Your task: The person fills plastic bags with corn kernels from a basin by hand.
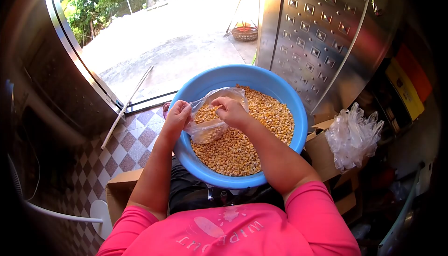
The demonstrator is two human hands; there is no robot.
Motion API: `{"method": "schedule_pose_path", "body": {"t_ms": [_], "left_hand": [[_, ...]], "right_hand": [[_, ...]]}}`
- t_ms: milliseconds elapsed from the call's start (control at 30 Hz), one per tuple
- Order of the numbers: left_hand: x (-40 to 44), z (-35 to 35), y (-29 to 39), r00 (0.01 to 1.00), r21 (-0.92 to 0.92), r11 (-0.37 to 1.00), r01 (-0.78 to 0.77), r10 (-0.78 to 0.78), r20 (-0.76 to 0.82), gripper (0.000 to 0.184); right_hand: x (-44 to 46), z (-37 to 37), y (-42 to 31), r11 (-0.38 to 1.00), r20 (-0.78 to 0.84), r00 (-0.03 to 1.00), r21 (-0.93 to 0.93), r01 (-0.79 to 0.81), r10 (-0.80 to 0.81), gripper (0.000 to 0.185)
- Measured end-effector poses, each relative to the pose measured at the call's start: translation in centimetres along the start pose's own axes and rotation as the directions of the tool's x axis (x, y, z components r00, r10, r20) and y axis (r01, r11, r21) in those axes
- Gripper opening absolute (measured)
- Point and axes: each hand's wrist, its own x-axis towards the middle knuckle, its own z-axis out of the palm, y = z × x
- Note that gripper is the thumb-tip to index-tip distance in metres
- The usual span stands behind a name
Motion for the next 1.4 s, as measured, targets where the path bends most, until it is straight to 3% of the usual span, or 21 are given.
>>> {"method": "schedule_pose_path", "body": {"t_ms": [33,100,133,167,233,267,333,367,467,500,567,700,867,900,967,1100,1167,1200,1233,1300,1400], "left_hand": [[0.0,0.0,0.0,1.0,0.005,1.0,0.001,-0.001,-0.001,0.013],[0.0,0.0,0.0,1.0,0.014,1.0,0.006,-0.006,-0.004,0.013],[0.0,-0.1,0.0,1.0,0.023,1.0,0.01,-0.01,-0.007,0.014],[0.1,-0.1,-0.1,1.0,0.023,1.0,0.01,-0.01,-0.008,0.014],[0.3,-0.3,-0.4,1.0,0.02,1.0,0.005,-0.004,-0.006,0.017],[0.4,-0.3,-0.7,1.0,0.021,1.0,0.005,-0.005,-0.005,0.017],[0.6,-0.4,-1.1,1.0,0.016,1.0,-0.012,0.012,-0.015,0.017],[0.6,-0.4,-1.1,1.0,0.017,1.0,-0.012,0.012,-0.015,0.017],[0.4,-0.4,-0.7,1.0,0.023,1.0,-0.009,0.009,0.002,0.017],[0.2,-0.3,-0.4,1.0,0.026,1.0,0.002,-0.002,-0.005,0.015],[0.1,-0.1,-0.2,1.0,0.029,1.0,0.013,-0.013,-0.01,0.014],[0.2,-0.3,-0.4,1.0,0.024,1.0,0.001,-0.001,-0.003,0.016],[0.3,-0.5,-0.6,1.0,0.015,1.0,-0.009,0.009,0.015,0.018],[0.3,-0.5,-0.7,1.0,0.013,1.0,-0.012,0.012,0.013,0.018],[0.3,-0.5,-0.7,1.0,0.011,1.0,-0.015,0.015,0.01,0.018],[0.3,-0.4,-0.7,1.0,0.026,1.0,-0.001,0.001,-0.01,0.016],[0.3,-0.5,-0.7,1.0,0.031,0.999,-0.007,0.008,-0.005,0.018],[0.3,-0.4,-0.7,1.0,0.032,0.999,-0.007,0.008,-0.012,0.018],[0.3,-0.4,-0.6,1.0,0.032,0.999,-0.007,0.007,-0.02,0.018],[0.1,-0.1,-0.2,1.0,0.033,0.999,0.003,-0.002,-0.018,0.016],[0.0,-0.1,-0.1,1.0,0.033,0.999,0.01,-0.01,-0.008,0.014]], "right_hand": [[-0.2,-0.3,-0.6,1.0,0.0,1.0,0.0,0.0,0.0,0.033],[-0.5,-0.9,-1.6,0.92,0.379,0.907,0.258,-0.296,0.185,0.031],[-0.7,-0.7,-1.5,0.934,0.515,0.839,0.181,-0.307,0.176,0.03],[-0.9,-0.2,-1.6,0.934,0.515,0.839,0.181,-0.307,0.176,0.03],[-1.7,1.2,-2.3,0.953,0.739,0.634,-0.038,-0.3,0.229,0.032],[-2.2,1.9,-2.7,0.953,0.739,0.634,-0.037,-0.3,0.228,0.032],[-3.0,3.2,-3.5,0.948,0.77,0.553,-0.268,-0.171,0.317,0.04],[-3.1,3.9,-3.4,0.948,0.77,0.554,-0.267,-0.171,0.317,0.04],[-3.5,5.7,-2.1,0.868,0.781,0.437,-0.496,0.002,0.445,0.042],[-3.7,6.2,-1.6,0.869,0.781,0.438,-0.496,0.002,0.445,0.042],[-3.8,6.8,-1.1,0.822,0.799,0.437,-0.534,0.198,0.413,0.037],[-3.9,6.4,-1.8,0.824,0.788,0.397,-0.553,0.119,0.471,0.034],[-3.0,5.5,-2.2,0.821,0.827,0.341,-0.531,0.21,0.447,0.026],[-2.9,5.1,-2.6,0.82,0.827,0.34,-0.531,0.211,0.448,0.026],[-2.9,3.7,-3.4,0.891,0.784,0.459,-0.452,-0.042,0.419,0.022],[-1.9,1.3,-2.9,0.942,0.794,0.508,-0.254,-0.22,0.333,0.02],[-1.4,0.5,-2.5,0.942,0.743,0.647,0.073,-0.328,0.168,0.019],[-1.5,0.0,-2.8,0.916,0.668,0.724,0.165,-0.366,0.169,0.019],[-1.3,-0.1,-2.8,0.916,0.67,0.723,0.164,-0.366,0.169,0.019],[-1.0,-0.2,-2.8,0.864,0.379,0.901,0.36,-0.352,0.21,0.02],[-0.4,0.2,-1.7,0.875,0.249,0.954,0.409,-0.259,0.166,0.025]]}}
